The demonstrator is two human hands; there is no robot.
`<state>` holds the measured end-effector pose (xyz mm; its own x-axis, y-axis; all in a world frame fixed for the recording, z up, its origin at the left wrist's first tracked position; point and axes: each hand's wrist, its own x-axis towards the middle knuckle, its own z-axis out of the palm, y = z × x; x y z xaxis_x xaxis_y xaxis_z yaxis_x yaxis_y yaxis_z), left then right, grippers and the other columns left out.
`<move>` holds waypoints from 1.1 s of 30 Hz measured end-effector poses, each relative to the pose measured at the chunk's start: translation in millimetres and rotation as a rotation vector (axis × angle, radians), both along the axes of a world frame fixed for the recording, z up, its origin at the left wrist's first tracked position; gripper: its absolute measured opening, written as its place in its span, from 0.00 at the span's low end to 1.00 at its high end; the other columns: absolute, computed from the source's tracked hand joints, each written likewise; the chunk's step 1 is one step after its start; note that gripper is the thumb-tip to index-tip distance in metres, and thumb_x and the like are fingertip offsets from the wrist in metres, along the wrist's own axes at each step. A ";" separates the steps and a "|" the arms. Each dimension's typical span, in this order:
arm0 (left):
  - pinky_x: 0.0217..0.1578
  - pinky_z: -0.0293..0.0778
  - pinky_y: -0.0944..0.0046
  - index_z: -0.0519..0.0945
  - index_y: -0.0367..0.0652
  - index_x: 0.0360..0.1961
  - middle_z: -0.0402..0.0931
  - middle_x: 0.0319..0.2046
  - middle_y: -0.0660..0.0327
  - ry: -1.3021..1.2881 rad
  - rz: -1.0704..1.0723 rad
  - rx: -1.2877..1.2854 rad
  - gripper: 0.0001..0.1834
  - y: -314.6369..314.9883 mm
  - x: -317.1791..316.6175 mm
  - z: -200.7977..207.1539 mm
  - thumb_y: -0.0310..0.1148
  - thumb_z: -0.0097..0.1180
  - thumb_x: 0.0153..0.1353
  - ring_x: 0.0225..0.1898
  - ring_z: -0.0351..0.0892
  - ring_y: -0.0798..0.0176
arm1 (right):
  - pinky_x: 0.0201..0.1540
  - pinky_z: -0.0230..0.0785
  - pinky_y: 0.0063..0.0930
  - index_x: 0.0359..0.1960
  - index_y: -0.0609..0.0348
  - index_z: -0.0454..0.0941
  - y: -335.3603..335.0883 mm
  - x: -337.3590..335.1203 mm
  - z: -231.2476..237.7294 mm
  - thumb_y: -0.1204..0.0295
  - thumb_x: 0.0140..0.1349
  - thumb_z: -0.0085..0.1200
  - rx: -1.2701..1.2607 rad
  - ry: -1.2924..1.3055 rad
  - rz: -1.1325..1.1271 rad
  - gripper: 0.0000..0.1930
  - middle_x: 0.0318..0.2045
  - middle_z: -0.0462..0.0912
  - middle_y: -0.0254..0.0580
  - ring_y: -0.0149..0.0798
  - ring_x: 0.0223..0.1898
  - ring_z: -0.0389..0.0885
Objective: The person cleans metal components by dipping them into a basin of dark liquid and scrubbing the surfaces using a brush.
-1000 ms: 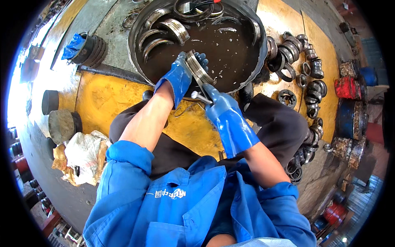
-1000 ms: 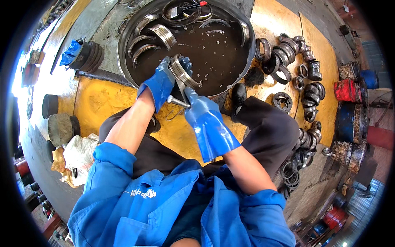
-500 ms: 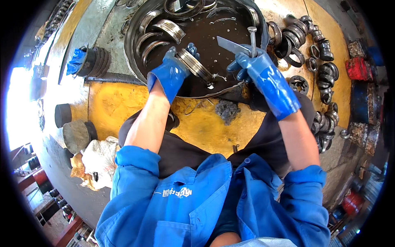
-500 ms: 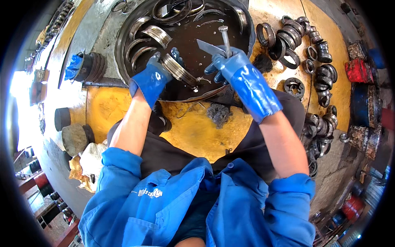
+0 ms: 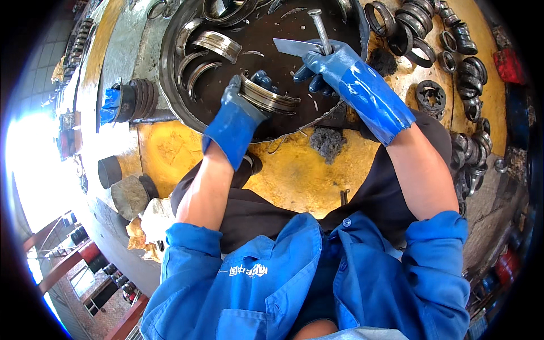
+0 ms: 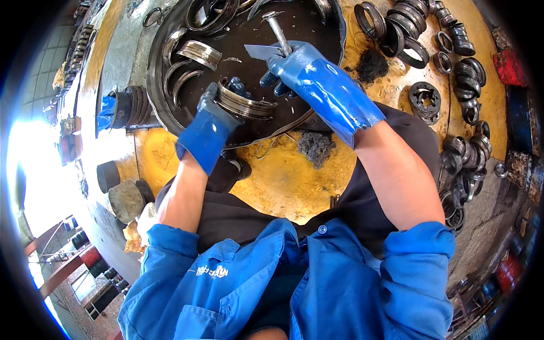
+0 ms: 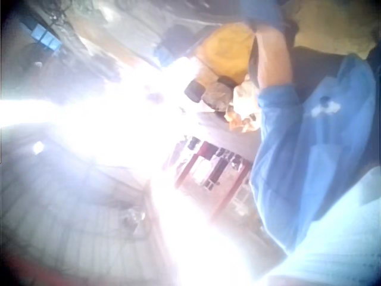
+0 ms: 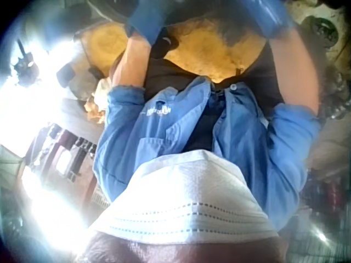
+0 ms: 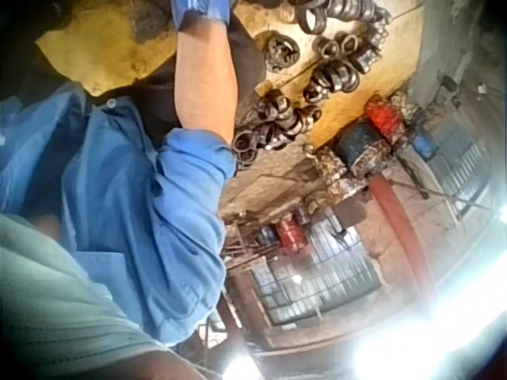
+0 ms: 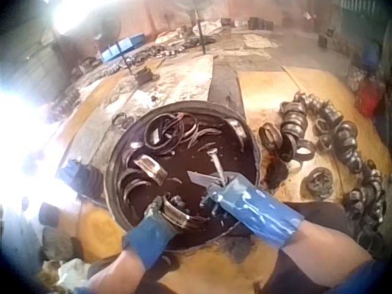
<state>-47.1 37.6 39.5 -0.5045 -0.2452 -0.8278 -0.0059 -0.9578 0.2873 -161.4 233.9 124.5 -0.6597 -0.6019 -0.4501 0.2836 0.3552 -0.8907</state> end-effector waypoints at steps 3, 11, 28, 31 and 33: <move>0.53 0.75 0.43 0.78 0.44 0.53 0.82 0.46 0.55 -0.053 -0.012 -0.114 0.27 17.2 -0.6 6.3 0.53 0.38 0.73 0.43 0.81 0.49 | 0.18 0.69 0.15 0.62 0.59 0.73 3.4 -5.2 -2.7 0.62 0.73 0.51 0.056 0.051 0.010 0.21 0.34 0.89 0.41 0.23 0.19 0.81; 0.60 0.69 0.38 0.73 0.49 0.60 0.77 0.57 0.57 -0.118 -0.035 -0.084 0.29 -13.4 17.7 -11.1 0.56 0.30 0.74 0.56 0.76 0.48 | 0.18 0.70 0.15 0.62 0.58 0.73 8.9 -3.6 -5.9 0.63 0.73 0.51 0.091 0.030 0.017 0.20 0.33 0.89 0.41 0.23 0.19 0.81; 0.36 0.75 0.67 0.78 0.39 0.45 0.74 0.23 0.67 0.159 0.107 -0.145 0.16 -17.1 -1.9 45.3 0.33 0.38 0.71 0.26 0.74 0.69 | 0.28 0.76 0.23 0.53 0.65 0.78 10.0 -24.1 -16.9 0.65 0.70 0.53 -0.042 -0.012 -0.294 0.17 0.33 0.87 0.42 0.30 0.26 0.84; 0.30 0.75 0.70 0.79 0.34 0.50 0.74 0.21 0.70 0.355 0.131 0.017 0.15 -45.7 7.0 30.3 0.30 0.50 0.67 0.24 0.75 0.71 | 0.29 0.76 0.23 0.53 0.65 0.78 -4.6 -29.8 -16.1 0.65 0.70 0.53 -0.123 -0.079 -0.351 0.17 0.33 0.87 0.42 0.30 0.27 0.84; 0.30 0.75 0.72 0.80 0.34 0.52 0.75 0.20 0.72 0.563 0.080 0.273 0.16 -42.5 8.4 36.6 0.27 0.54 0.64 0.24 0.75 0.74 | 0.30 0.76 0.24 0.52 0.65 0.79 -13.5 -30.1 -18.8 0.65 0.69 0.53 -0.162 -0.120 -0.375 0.17 0.33 0.87 0.42 0.30 0.28 0.84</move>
